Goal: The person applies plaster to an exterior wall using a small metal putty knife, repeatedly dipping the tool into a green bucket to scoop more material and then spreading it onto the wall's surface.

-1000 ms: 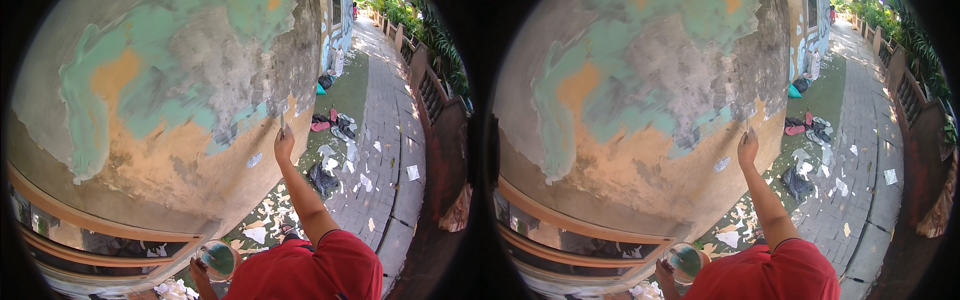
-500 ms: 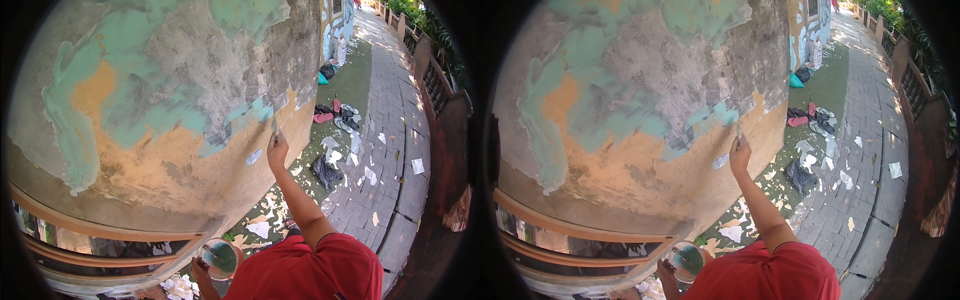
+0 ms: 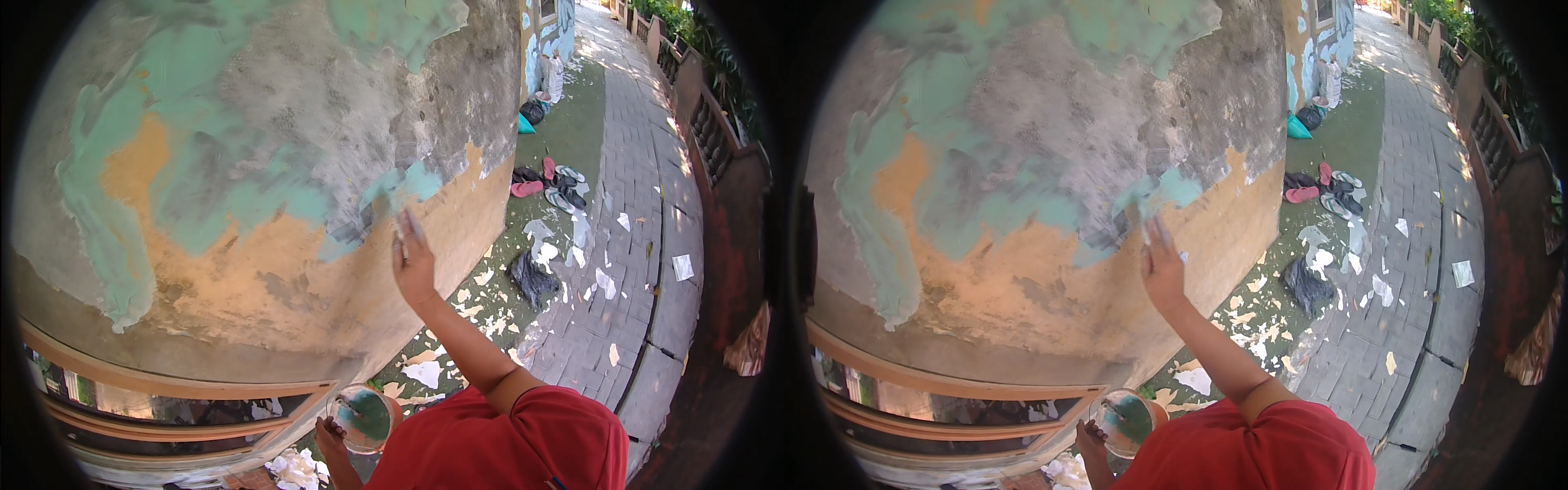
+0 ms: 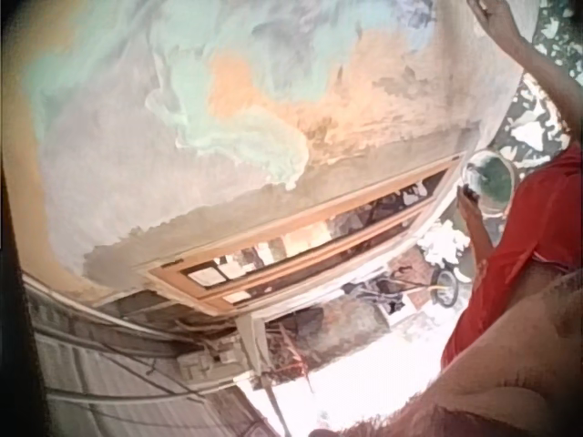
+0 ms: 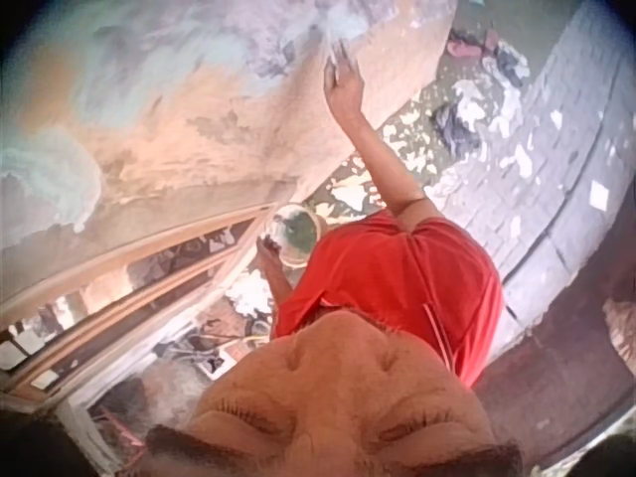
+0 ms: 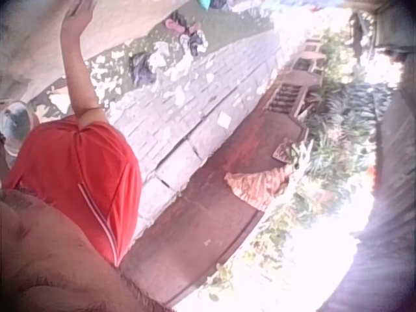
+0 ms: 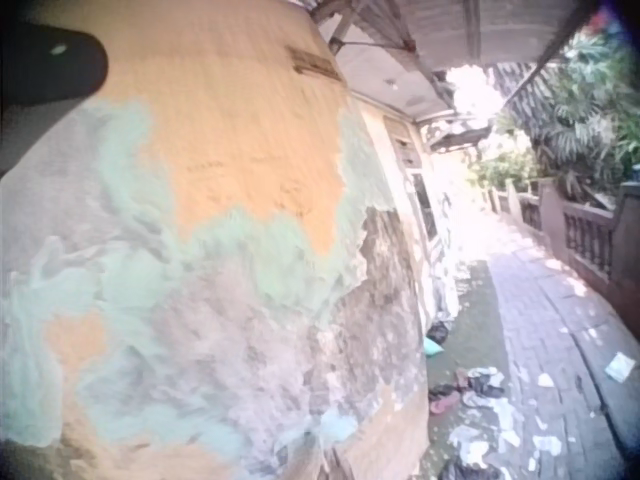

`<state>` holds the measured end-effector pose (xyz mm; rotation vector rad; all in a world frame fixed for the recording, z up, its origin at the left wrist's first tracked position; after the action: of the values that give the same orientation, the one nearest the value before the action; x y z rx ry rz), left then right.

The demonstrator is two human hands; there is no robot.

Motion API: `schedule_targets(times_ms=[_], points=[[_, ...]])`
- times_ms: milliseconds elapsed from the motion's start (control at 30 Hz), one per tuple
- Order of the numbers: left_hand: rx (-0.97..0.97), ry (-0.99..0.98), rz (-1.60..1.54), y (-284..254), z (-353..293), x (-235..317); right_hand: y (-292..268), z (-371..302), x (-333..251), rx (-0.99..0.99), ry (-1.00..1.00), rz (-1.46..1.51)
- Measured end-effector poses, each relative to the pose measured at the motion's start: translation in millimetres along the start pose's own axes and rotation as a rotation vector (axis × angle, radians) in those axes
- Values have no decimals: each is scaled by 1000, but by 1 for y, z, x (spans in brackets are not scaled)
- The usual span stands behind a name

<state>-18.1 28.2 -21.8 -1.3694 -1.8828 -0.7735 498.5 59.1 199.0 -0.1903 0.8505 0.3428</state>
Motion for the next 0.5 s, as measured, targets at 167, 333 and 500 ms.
schedule_targets(times_ms=[167, 333, 500], points=[[-5, 12, -21, 2, 3, -6, -25, 36, 100, 152, 136, -301], [-28, -3, -12, -2, 11, -6, 22, 46, 66, 52, 135, -243], [-14, -9, 2, 3, 7, -2, 26, 10, -31, -29, -42, -41]])
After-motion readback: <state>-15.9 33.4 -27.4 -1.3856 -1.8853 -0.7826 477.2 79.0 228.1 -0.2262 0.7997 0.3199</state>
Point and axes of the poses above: each hand's wrist, its own z-axis towards the middle knuckle, its own y-axis out of the palm, x = y × z, the point moved 6 cm from there along z, towards the middle knuckle, and after that the axes turned 1 degree about -x, right-handed, at the moved point
